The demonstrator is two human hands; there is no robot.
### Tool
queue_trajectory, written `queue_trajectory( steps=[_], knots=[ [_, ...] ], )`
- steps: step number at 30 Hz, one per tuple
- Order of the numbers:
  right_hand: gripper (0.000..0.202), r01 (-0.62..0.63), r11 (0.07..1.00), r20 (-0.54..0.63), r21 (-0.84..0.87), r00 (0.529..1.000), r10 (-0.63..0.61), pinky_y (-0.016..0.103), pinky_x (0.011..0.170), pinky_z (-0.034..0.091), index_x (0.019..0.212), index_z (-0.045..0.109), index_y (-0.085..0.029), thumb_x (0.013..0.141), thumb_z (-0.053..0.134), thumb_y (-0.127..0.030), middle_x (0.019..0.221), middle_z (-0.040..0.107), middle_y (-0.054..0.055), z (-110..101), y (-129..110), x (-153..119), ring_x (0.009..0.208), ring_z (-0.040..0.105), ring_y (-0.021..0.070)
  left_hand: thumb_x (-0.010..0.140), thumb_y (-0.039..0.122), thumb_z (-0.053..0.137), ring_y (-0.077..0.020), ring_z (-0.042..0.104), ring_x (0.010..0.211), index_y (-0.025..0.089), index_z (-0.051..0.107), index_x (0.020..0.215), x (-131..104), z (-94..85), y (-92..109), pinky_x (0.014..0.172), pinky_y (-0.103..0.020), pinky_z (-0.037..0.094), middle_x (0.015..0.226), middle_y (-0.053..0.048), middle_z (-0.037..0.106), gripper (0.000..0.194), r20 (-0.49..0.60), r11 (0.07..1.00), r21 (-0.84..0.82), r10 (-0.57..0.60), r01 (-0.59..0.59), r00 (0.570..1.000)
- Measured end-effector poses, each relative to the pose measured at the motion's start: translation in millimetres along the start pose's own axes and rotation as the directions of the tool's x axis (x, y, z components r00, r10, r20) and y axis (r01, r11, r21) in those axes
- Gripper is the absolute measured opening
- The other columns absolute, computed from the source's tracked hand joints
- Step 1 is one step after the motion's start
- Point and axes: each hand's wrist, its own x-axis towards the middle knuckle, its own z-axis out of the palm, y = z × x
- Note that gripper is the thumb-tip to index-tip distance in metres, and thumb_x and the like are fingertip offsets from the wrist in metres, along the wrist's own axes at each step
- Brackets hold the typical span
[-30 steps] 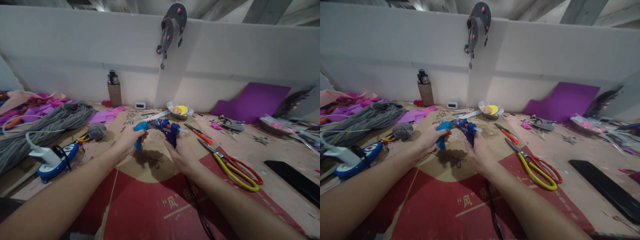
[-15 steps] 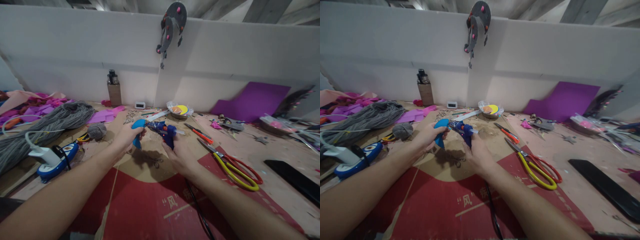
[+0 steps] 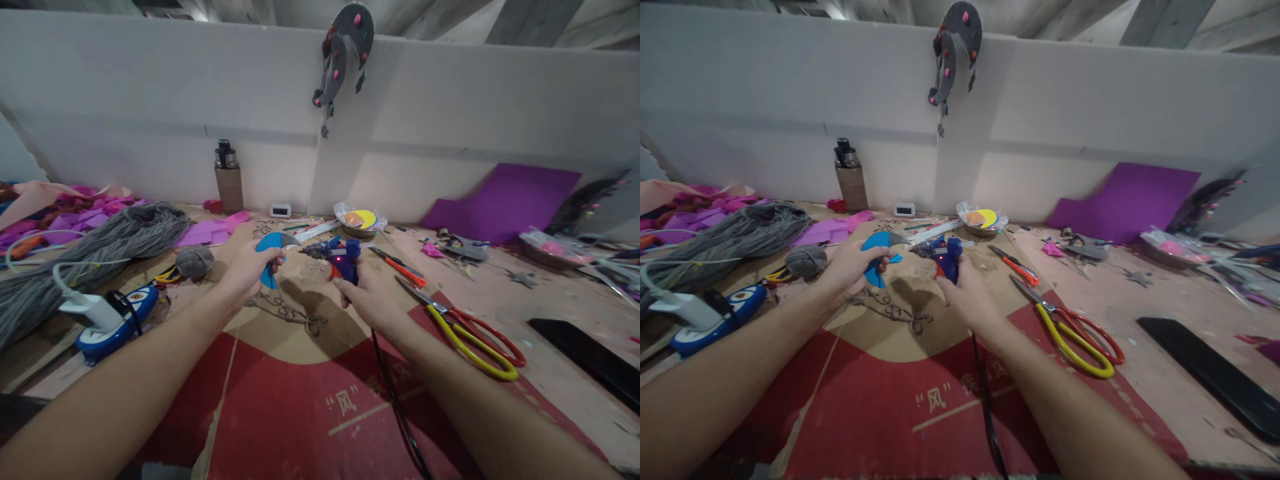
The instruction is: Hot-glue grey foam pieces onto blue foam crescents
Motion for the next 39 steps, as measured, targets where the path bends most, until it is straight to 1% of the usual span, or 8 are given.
queue_trajectory(
  steps=[4, 10, 15, 22, 26, 30, 34, 39],
  knots=[
    [0.017, -0.191, 0.968, 0.119, -0.161, 0.97, 0.211, 0.032, 0.051, 0.047, 0.087, 0.054, -0.019, 0.079, 0.06, -0.033, 0.058, 0.057, 0.001, -21, 27, 20, 0.051, 0.058, 0.0187, 0.065, 0.013, 0.068, -0.0077, 0.051, 0.049, 0.014, 0.059, 0.067, -3, 3.3, 3, 0.047, -0.021, 0.04, 0.062, -0.004, 0.061, 0.009, 0.012, 0.998, -0.046, 0.034, -0.033, 0.999],
    [0.029, -0.052, 0.837, -0.187, -0.545, 0.981, -0.061, 0.044, 0.077, 0.047, 0.059, 0.048, -0.022, 0.08, 0.06, -0.037, 0.067, 0.058, 0.009, -44, 18, 18, 0.081, 0.061, 0.0277, 0.064, 0.015, 0.07, -0.0081, 0.053, 0.053, 0.013, 0.059, 0.071, -10, 8.0, 8, 0.05, -0.02, 0.042, 0.065, -0.003, 0.062, 0.013, 0.025, 0.993, -0.084, 0.082, -0.08, 0.996],
    [0.026, 0.08, 0.994, -0.088, 0.076, 0.993, -0.073, 0.039, 0.082, 0.051, 0.093, 0.049, -0.019, 0.081, 0.06, -0.039, 0.095, 0.063, 0.008, 3, -31, 6, 0.089, 0.063, 0.0194, 0.065, 0.024, 0.072, -0.0093, 0.057, 0.058, 0.014, 0.06, 0.078, -15, 11.9, 9, 0.055, -0.021, 0.046, 0.071, -0.002, 0.065, 0.02, 0.03, 0.984, -0.101, 0.149, -0.145, 0.988],
    [0.066, -0.198, 0.84, 0.258, 0.506, 0.963, 0.072, 0.032, 0.068, 0.054, 0.121, 0.035, -0.021, 0.068, 0.073, -0.026, 0.087, 0.064, 0.001, 65, -62, 19, 0.07, 0.065, 0.0142, 0.066, 0.029, 0.072, -0.0115, 0.058, 0.058, 0.016, 0.063, 0.084, -15, 7.8, 17, 0.053, -0.022, 0.045, 0.073, -0.002, 0.067, 0.024, -0.032, 0.969, 0.03, 0.245, -0.244, 0.969],
    [0.05, -0.172, 0.918, 0.235, 0.358, 0.968, 0.09, 0.027, 0.054, 0.047, 0.117, 0.044, -0.018, 0.073, 0.067, -0.028, 0.071, 0.059, -0.004, 69, -54, 21, 0.055, 0.056, 0.0124, 0.066, 0.027, 0.07, -0.0102, 0.056, 0.056, 0.016, 0.064, 0.083, -11, 3.0, 19, 0.054, -0.021, 0.045, 0.072, -0.002, 0.066, 0.021, -0.043, 0.964, 0.025, 0.264, -0.263, 0.964],
    [0.045, 0.128, 0.99, 0.02, 0.054, 0.991, -0.129, 0.027, 0.061, 0.044, 0.12, 0.049, -0.015, 0.079, 0.062, -0.028, 0.069, 0.055, -0.003, 60, -43, 20, 0.063, 0.053, 0.014, 0.068, 0.025, 0.068, -0.01, 0.056, 0.057, 0.015, 0.063, 0.081, -11, 3.2, 19, 0.055, -0.021, 0.045, 0.069, -0.001, 0.064, 0.017, -0.032, 0.961, 0.041, 0.276, -0.275, 0.961],
    [0.016, 0.356, 0.914, -0.052, -0.194, 0.927, -0.371, 0.029, 0.07, 0.043, 0.099, 0.063, -0.02, 0.088, 0.054, -0.026, 0.082, 0.06, 0.003, 44, -41, 19, 0.074, 0.055, 0.0164, 0.067, 0.022, 0.068, -0.0113, 0.056, 0.057, 0.015, 0.062, 0.081, -9, 5.1, 15, 0.052, -0.021, 0.045, 0.064, -0.001, 0.062, 0.017, -0.047, 0.968, 0.07, 0.246, -0.243, 0.968],
    [0.025, 0.426, 0.797, -0.029, -0.427, 0.875, -0.483, 0.027, 0.063, 0.036, 0.102, 0.069, -0.027, 0.095, 0.045, -0.033, 0.089, 0.062, 0.004, 34, -44, 16, 0.076, 0.057, 0.0166, 0.068, 0.022, 0.067, -0.0135, 0.059, 0.057, 0.016, 0.062, 0.074, -3, 2.2, 3, 0.052, -0.023, 0.045, 0.064, -0.004, 0.064, 0.01, -0.019, 0.953, 0.175, 0.253, -0.246, 0.967]
  ],
)
